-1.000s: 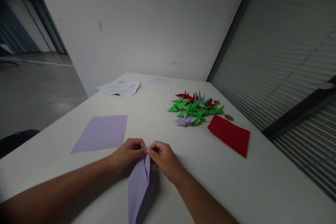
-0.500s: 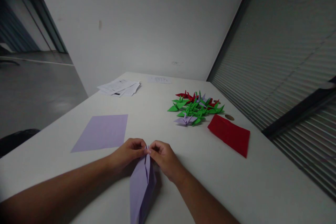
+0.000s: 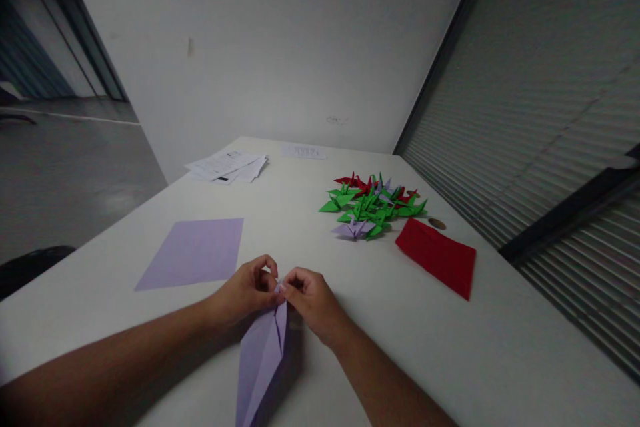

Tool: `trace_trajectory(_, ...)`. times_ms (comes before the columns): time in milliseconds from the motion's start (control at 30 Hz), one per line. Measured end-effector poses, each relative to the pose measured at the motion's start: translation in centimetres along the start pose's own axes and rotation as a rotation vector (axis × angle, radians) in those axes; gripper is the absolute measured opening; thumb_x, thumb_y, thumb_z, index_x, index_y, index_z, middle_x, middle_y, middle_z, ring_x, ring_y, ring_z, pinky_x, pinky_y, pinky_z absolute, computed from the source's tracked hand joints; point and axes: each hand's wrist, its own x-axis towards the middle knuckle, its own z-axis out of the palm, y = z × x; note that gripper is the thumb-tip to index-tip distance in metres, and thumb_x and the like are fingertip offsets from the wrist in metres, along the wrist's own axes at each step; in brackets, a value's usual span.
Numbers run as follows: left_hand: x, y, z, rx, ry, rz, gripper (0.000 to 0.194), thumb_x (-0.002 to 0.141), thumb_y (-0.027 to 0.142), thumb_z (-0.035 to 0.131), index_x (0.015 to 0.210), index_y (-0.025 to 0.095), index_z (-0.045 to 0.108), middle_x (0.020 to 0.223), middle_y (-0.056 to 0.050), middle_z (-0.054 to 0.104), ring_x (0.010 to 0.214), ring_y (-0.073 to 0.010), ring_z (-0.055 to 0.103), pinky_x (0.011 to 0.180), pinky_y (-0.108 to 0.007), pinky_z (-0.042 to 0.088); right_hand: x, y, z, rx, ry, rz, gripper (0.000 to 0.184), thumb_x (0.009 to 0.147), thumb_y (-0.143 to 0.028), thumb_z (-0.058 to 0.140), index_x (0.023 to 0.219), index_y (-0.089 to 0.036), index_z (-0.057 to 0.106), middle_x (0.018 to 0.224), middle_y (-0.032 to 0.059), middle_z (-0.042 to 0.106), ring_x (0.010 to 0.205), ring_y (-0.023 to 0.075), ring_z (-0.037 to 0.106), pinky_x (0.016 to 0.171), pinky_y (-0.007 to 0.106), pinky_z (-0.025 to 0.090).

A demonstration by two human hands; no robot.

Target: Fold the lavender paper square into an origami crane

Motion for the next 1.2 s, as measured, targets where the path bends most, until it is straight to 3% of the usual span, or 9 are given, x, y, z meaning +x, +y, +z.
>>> trace_trajectory(300,-0.24,0.70,0.27,0.106,-0.006,-0.001,0.049,0.067,0.027,0.089,0.090,0.021,0.047,0.060,0.006,0.063,0.050,-0.0081,0.054,0.051,-0.019,0.041,0.14,0.44,-0.12,-0.043,0.002,-0.049,0.029,0.085,-0.042,0.070,0.072,-0.019,0.061,0.067,-0.0019,0.055,0.064,0.0138,0.047,0.061,0.027,0.036)
trace_trajectory(567,-0.19,0.86,0.40,0.089,-0.009,-0.010,0.046,0.068,0.026,0.088,0.090,0.020,0.047,0.060,0.007,0.060,0.050,-0.0069,0.051,0.049,-0.018,0.039,0.16,0.04,-0.04,-0.059,0.034,-0.041,0.028,0.084,-0.043,0.070,0.075,-0.018,0.062,0.067,-0.0012,0.057,0.063,0.0142,0.049,0.060,0.027,0.038)
trace_trajectory(1200,-0.25,0.69,0.01,0.016,-0.081,-0.144,0.072,0.055,0.018,0.094,0.111,0.020,0.050,0.066,0.006,0.065,0.052,-0.0084,0.054,0.048,-0.018,0.038,0.09,0.04,-0.38,-0.063,0.206,-0.110,0.032,0.086,-0.047,0.071,0.076,-0.019,0.061,0.063,-0.0030,0.054,0.059,0.0136,0.051,0.057,0.027,0.041)
